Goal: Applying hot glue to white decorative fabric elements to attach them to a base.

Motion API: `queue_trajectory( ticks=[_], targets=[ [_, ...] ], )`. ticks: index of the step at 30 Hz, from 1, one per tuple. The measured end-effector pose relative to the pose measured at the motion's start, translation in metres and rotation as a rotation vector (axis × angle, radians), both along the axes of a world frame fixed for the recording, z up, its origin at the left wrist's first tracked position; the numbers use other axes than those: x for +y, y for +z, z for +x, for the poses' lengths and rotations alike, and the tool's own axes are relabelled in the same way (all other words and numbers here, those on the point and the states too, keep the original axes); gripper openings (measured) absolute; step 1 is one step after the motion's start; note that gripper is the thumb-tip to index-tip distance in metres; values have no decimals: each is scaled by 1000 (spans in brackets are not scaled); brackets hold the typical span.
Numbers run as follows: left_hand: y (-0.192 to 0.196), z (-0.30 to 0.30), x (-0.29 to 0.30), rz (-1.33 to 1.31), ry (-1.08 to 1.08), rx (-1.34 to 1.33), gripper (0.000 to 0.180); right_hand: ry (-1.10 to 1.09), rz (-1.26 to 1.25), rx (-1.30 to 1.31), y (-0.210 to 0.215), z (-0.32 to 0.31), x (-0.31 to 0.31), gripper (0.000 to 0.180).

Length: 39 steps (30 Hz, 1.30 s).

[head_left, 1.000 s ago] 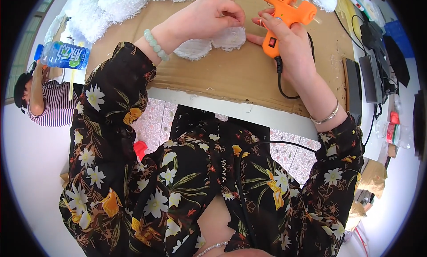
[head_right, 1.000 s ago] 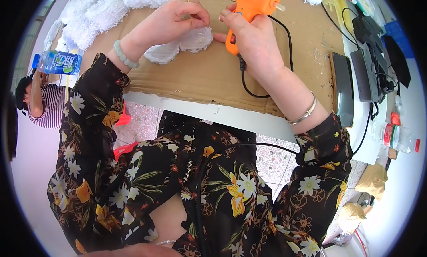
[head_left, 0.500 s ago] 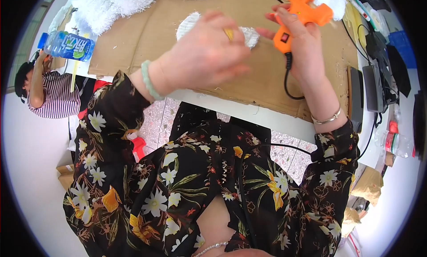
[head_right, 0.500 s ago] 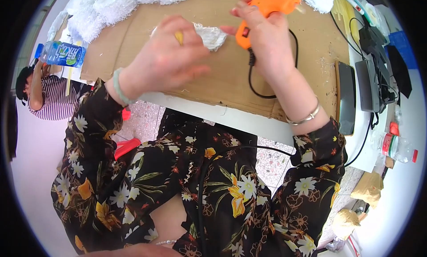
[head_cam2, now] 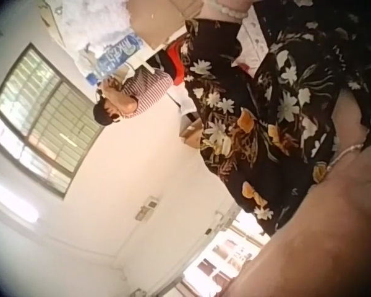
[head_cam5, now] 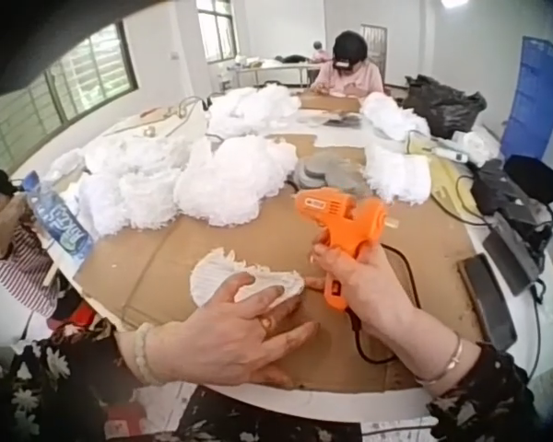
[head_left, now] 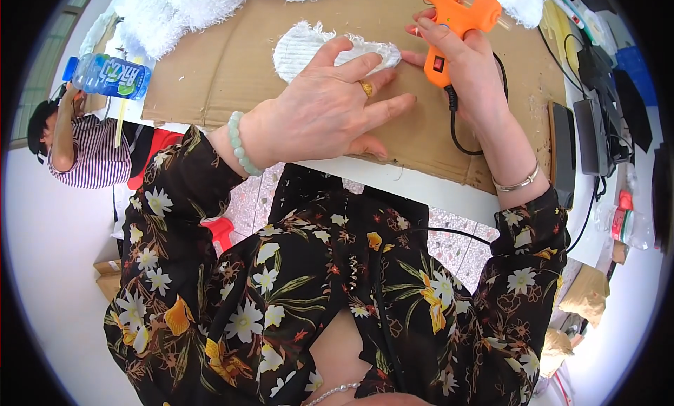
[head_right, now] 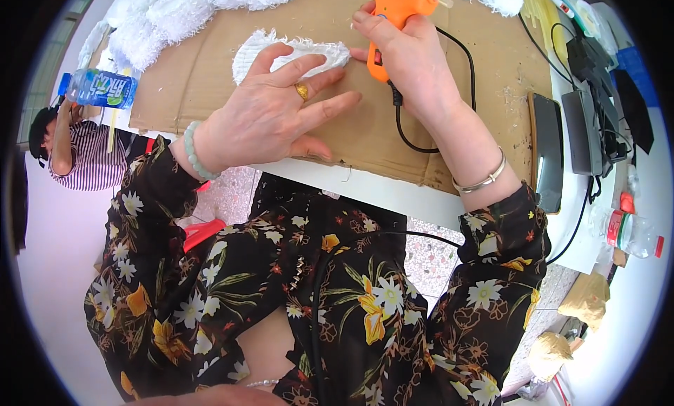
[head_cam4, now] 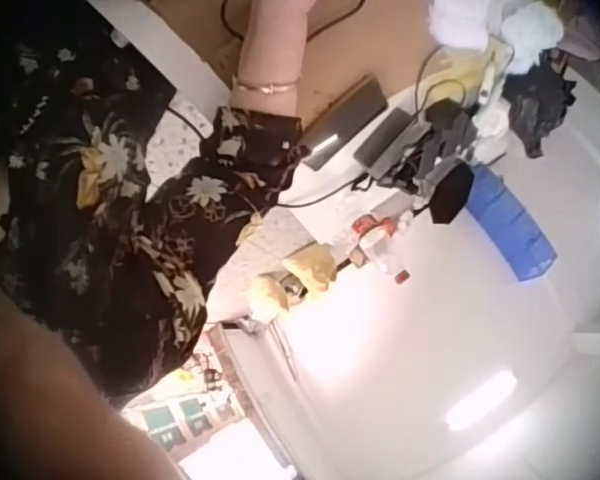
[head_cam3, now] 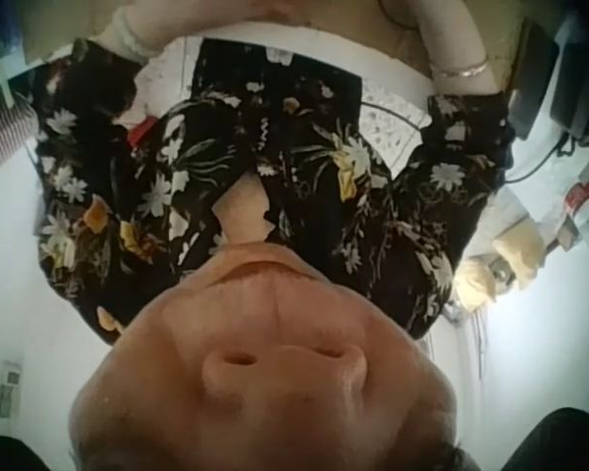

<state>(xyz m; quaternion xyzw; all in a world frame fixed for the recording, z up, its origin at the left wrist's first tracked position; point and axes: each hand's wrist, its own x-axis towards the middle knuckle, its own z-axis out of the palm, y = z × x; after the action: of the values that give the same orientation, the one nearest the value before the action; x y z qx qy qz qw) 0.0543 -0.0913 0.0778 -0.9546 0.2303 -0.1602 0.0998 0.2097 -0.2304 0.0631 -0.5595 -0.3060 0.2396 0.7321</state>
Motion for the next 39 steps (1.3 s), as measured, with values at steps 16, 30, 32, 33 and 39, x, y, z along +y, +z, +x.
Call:
queue_trajectory(
  ticks=[16, 30, 32, 33, 39],
  targets=[
    [3, -7, 1, -15, 32, -107, 60, 95, 17, 18, 3, -7, 11, 23],
    [7, 0, 6, -59, 55, -64, 57, 96, 165, 73, 6, -1, 13, 24],
    [7, 0, 7, -66, 45, -115, 53, 110, 163, 66, 5, -2, 15, 23],
    [7, 0, 7, -100, 47, -120, 53, 118, 145, 56, 3, -1, 16, 23],
    [6, 0, 10, -202, 48, -108, 53, 104, 94, 10, 2, 3, 19, 22]
  ],
)
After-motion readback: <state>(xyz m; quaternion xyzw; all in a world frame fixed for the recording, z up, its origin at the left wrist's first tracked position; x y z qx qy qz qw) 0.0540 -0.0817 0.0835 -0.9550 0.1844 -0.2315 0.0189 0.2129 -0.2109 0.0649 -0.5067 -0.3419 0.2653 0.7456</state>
